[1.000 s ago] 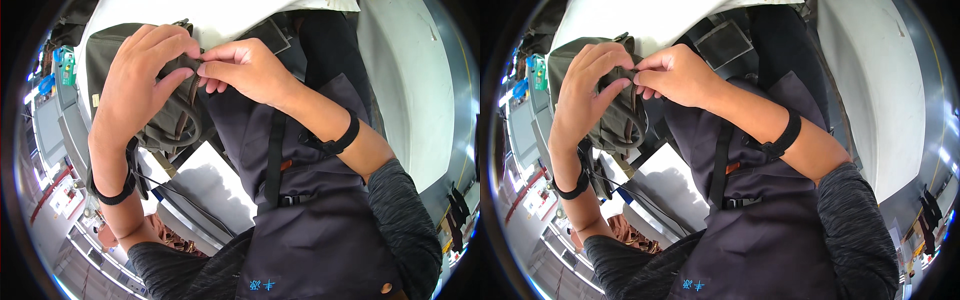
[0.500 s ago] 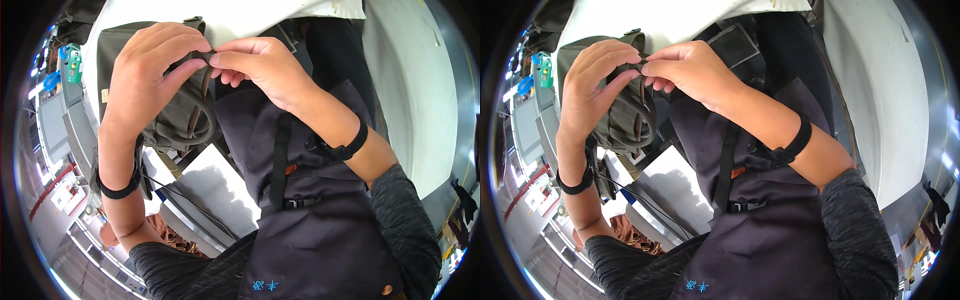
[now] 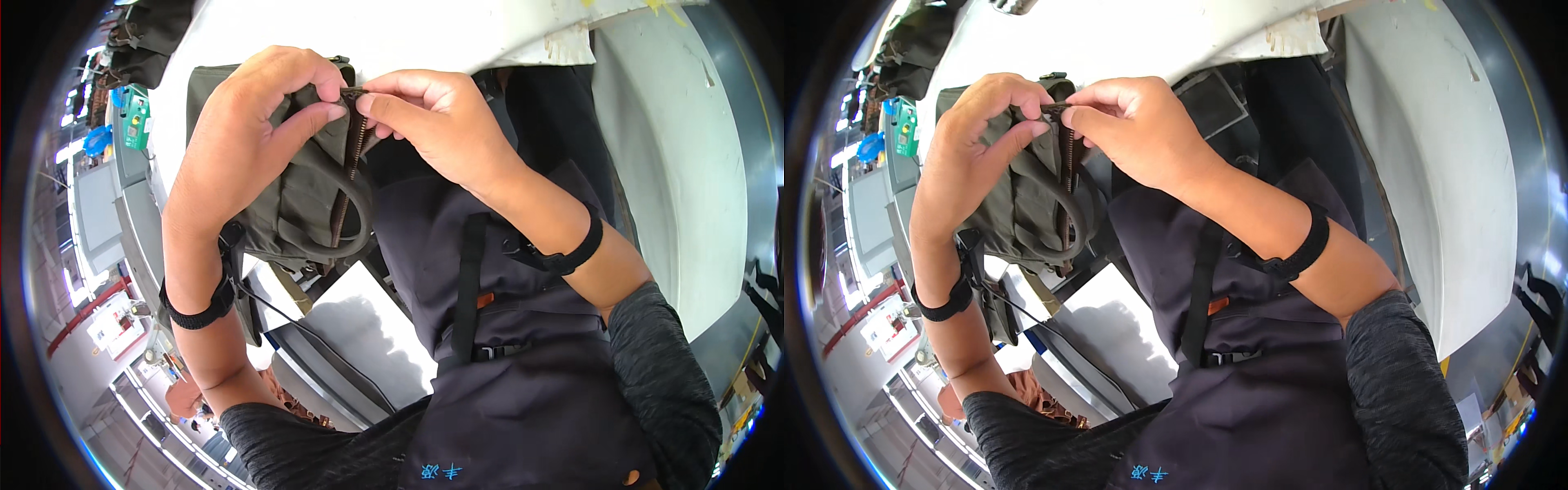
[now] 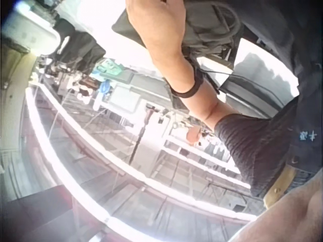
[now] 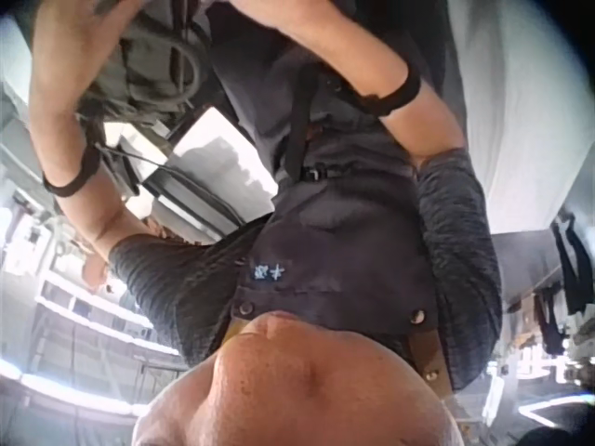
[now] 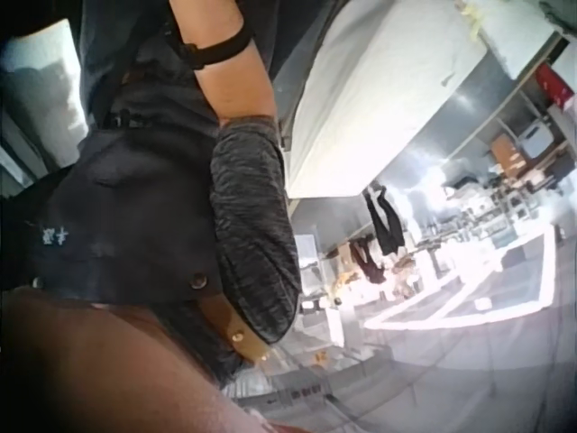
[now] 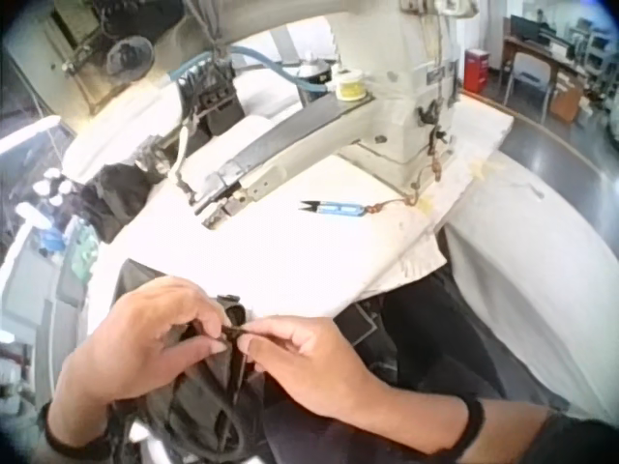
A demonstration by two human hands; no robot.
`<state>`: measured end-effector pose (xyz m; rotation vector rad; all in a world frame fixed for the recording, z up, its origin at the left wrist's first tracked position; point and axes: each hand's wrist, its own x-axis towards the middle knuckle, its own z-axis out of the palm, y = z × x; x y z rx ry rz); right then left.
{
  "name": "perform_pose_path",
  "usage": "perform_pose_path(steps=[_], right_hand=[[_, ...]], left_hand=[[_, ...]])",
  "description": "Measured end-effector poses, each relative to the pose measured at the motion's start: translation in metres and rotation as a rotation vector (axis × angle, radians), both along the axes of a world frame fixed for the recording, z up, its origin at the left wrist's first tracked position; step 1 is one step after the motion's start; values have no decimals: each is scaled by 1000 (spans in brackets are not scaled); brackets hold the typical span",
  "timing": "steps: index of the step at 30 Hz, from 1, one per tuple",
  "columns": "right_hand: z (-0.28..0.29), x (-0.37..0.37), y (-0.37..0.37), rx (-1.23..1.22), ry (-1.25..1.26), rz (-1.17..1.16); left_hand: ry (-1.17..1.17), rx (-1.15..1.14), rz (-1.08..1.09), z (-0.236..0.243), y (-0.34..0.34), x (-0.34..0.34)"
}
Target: The person aligns a zipper against the edge of a green bag by hand, then guides the bag through a sewing machine to stitch them together. After sewing, the person folds a small fabric tab over the zipper end and sews it onto the bag.
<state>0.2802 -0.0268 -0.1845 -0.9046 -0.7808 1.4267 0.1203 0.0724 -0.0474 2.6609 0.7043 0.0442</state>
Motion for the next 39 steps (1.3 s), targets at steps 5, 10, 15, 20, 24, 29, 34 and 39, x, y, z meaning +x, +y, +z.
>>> perform_pose_path(steps=[5, 10, 15, 20, 24, 29, 34, 39], right_hand=[[47, 6, 27, 126, 12, -51], [74, 12, 23, 207, -93, -92], [69, 7, 16, 206, -49, -26], [68, 4, 11, 238, -117, 15], [58, 2, 13, 283, -145, -34], [56, 5, 11, 329, -209, -51], [56, 4, 12, 301, -217, -46], [52, 3, 12, 327, -191, -81]], left_hand=[[-127, -24, 188, 31, 2, 1], [-262, -109, 350, 49, -17, 2], [-323, -70, 363, 31, -28, -11], [-364, -59, 451, 19, -34, -21], [-338, -100, 511, 16, -36, -20], [-392, -171, 525, 13, -39, -18], [-434, -263, 524, 13, -37, -21], [-374, -343, 493, 14, -32, -25]])
